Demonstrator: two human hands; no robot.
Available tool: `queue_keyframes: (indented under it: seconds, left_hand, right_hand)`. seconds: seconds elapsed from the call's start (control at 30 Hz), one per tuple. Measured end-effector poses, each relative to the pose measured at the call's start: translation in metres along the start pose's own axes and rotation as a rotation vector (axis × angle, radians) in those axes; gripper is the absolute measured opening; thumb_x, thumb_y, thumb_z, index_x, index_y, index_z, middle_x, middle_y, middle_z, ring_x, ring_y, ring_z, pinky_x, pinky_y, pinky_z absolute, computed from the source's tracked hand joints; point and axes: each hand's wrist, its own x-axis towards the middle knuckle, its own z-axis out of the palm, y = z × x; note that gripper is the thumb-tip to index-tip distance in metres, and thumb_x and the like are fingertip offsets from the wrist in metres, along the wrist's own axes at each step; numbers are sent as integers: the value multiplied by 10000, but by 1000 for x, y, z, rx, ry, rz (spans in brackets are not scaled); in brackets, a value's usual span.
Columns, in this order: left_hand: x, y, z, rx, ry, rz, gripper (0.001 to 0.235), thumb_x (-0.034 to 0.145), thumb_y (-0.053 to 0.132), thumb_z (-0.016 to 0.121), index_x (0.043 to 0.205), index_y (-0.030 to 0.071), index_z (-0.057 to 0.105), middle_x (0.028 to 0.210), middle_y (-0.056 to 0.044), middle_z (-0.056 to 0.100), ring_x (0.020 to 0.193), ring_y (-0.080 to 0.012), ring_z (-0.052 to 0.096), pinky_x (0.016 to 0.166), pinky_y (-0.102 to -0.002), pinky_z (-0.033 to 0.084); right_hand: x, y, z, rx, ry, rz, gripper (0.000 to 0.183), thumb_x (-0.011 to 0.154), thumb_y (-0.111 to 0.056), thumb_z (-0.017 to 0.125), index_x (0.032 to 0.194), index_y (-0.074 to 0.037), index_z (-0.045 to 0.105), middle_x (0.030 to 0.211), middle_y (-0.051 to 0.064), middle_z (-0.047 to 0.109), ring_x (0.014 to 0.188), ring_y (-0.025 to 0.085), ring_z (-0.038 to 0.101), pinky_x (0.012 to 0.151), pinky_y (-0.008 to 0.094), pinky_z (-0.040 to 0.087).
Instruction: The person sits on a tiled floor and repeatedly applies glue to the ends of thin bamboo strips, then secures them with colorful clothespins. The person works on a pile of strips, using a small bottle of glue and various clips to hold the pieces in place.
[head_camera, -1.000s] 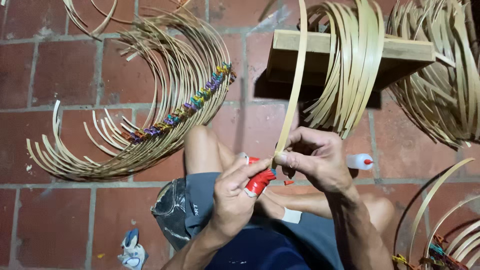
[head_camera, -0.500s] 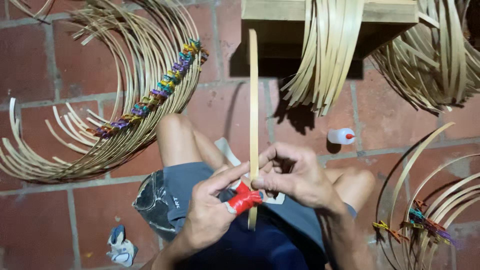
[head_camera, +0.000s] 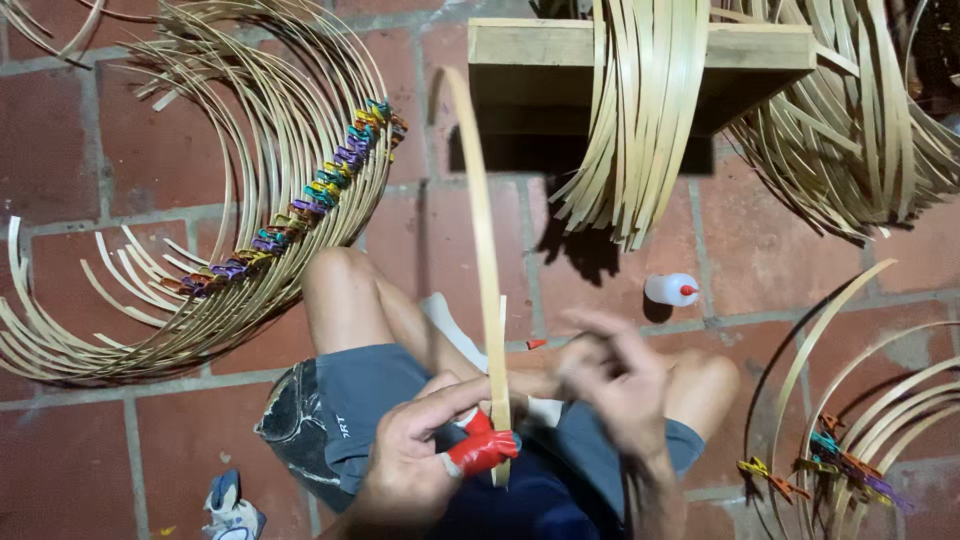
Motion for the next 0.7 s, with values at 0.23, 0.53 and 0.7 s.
queue_keyframes:
  seconds: [0.23,0.53,0.7]
  left_hand:
    - [0,5,-19,-3,33,62,501,821,91,828,1296,-9,703,914,-30,674,825,-113,644,778,-244,531]
    - [5,7,-3,10,48,28,493,770,38,868,1239,-12,724,906,-54,670,847,-121,649,814,-248,517]
    - [5,7,1,15,52,65,506,772,30,887,1246,-9,711,930,-61,682,833,-126,657,803,-256,540]
  right_hand:
    - [78,197,-134,-109,892,-356,641,859,59,820,1377,9,447,1238,71,567,1103,164,608,918,308,562]
    - [115,221,-163,-345,997,-160,589,839,-26,881,1330,3,557,1198,102,652,1050,217,671,944,366,567]
    - [61,131,-131,-351,533,-262,589,911,-50,802,1438,7,545,1294,95,638,1178,207,643,1057,359,534]
